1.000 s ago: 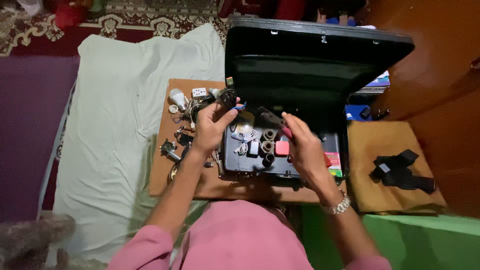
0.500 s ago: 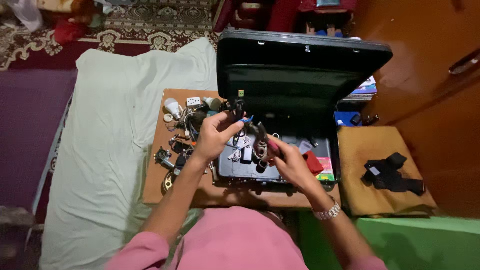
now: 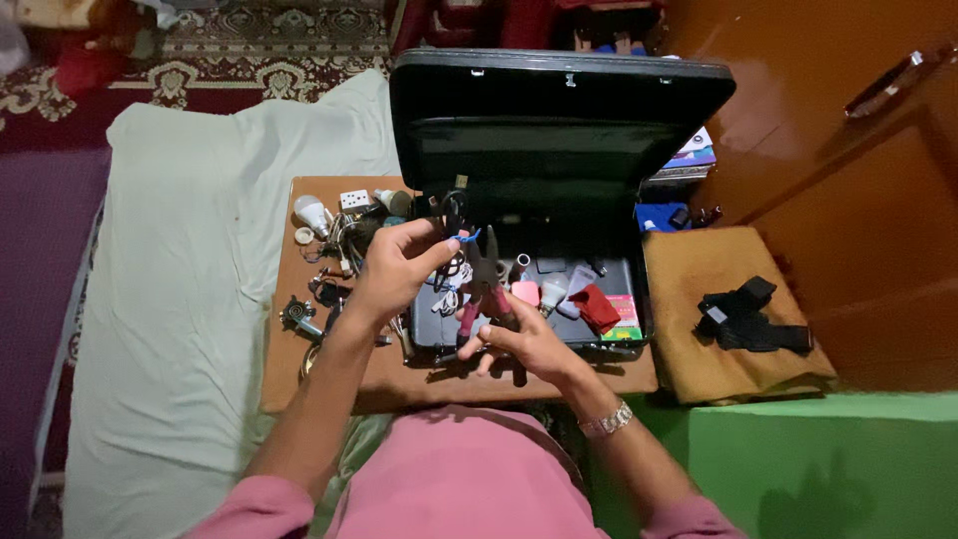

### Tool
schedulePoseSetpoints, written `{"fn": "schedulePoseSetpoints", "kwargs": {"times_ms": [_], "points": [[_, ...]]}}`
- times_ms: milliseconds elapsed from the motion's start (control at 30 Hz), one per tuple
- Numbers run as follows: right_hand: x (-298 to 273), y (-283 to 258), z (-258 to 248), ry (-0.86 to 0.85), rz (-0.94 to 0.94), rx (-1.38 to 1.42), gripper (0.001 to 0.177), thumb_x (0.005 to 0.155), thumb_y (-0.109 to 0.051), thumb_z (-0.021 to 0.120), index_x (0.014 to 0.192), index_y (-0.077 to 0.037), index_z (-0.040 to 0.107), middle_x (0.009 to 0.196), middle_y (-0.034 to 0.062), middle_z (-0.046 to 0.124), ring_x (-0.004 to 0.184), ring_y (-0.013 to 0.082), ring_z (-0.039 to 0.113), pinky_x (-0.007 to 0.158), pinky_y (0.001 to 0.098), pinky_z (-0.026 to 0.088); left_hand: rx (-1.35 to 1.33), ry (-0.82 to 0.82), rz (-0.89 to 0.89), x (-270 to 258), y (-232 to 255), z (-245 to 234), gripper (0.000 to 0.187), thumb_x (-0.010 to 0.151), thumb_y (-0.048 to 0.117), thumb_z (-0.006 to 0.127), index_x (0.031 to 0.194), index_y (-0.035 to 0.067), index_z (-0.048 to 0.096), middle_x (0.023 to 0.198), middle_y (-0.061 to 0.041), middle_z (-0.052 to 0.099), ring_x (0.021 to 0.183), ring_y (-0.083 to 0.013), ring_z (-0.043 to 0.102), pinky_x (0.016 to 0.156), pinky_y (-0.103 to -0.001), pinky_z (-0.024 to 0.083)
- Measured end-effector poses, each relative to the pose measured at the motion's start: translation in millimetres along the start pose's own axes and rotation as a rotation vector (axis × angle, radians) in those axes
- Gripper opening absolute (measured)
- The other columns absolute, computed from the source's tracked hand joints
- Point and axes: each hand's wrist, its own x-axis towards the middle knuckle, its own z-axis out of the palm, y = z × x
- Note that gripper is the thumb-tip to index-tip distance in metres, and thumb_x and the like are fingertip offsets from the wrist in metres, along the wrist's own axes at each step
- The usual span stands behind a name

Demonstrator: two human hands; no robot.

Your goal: The person untangles a black cable and then uses pliers to strip the insulation from the cable ends. The person works over an open suitcase containing various electronic components and tools.

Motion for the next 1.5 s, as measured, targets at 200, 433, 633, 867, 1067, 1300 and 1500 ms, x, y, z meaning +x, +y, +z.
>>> {"fn": "schedulePoseSetpoints", "kwargs": {"times_ms": [200,433,633,867,1067,1300,1500], "points": [[-4.5,-13.0,14.5,0.164,-0.276,-0.347,0.052,0.093,0.003,0.048,0.144,-0.005,0.044,0.132,0.0127,0.061,0.112,0.0236,0.072,0.092,0.0371,0.061,-0.053,0.027,-0.001,1.0,-12.7,6.4,0.016,0.095,0.010,0.070,0.104,-0.002,0.074,0.087,0.005,0.069,0.078,-0.0024,0.058,0.069,-0.020,0.050],[-25.5,-43.9,22.0,0.519,-0.502,-1.120,0.044,0.093,0.003,0.059,0.136,-0.004,0.053,0.116,0.0192,0.062,0.105,0.0406,0.063,0.086,0.0450,0.053,0.159,0.028,0.028,-3.1,-11.8,4.4,0.016,0.097,0.011,0.072,0.104,-0.003,0.074,0.081,0.006,0.063,0.073,-0.0020,0.052,0.062,-0.021,0.044],[-30.7,-54.5,14.9,0.532,-0.581,-1.307,0.042,0.087,0.004,0.062,0.128,-0.003,0.056,0.110,0.0178,0.062,0.100,0.0407,0.059,0.084,0.0474,0.050,0.117,-0.057,0.025,-3.7,1.2,3.0,0.025,0.094,0.010,0.071,0.117,0.000,0.074,0.091,0.008,0.071,0.080,0.0009,0.059,0.070,-0.018,0.050],[-31.5,-39.7,6.7,0.443,-0.413,-1.045,0.034,0.086,-0.011,0.070,0.114,0.001,0.055,0.092,0.0164,0.058,0.081,0.0299,0.061,0.070,0.0403,0.050,0.446,-0.072,0.381,-4.4,17.7,-0.5,0.027,0.089,0.001,0.069,0.116,0.004,0.069,0.110,-0.005,0.072,0.096,-0.0147,0.070,0.087,-0.026,0.054],[-20.7,-14.3,8.7,0.290,0.117,-0.457,0.024,0.095,-0.022,0.071,0.096,0.000,0.061,0.071,0.0048,0.053,0.064,0.0167,0.049,0.058,0.0391,0.039,0.851,-0.008,0.926,1.3,42.7,1.2,0.029,0.080,0.006,0.075,0.107,0.013,0.067,0.118,-0.010,0.061,0.109,-0.0321,0.055,0.097,-0.042,0.045],[-16.2,-36.2,6.7,0.503,-0.248,-0.962,0.020,0.083,-0.012,0.069,0.096,-0.002,0.058,0.077,0.0119,0.064,0.069,0.0284,0.063,0.063,0.0400,0.050,0.177,0.009,-0.267,-4.4,19.1,9.4,0.024,0.097,0.015,0.067,0.118,0.009,0.057,0.085,-0.021,0.067,0.072,-0.0315,0.067,0.070,-0.042,0.055],[-16.0,-55.8,0.6,0.587,-0.526,-1.345,0.031,0.077,-0.011,0.074,0.102,-0.003,0.057,0.090,0.0150,0.060,0.086,0.0355,0.061,0.075,0.0452,0.049,-0.672,-0.067,-0.418,-1.2,-8.9,1.7,0.039,0.095,0.034,0.060,0.113,0.003,0.045,0.094,-0.014,0.069,0.082,-0.0249,0.075,0.072,-0.040,0.064]]}}
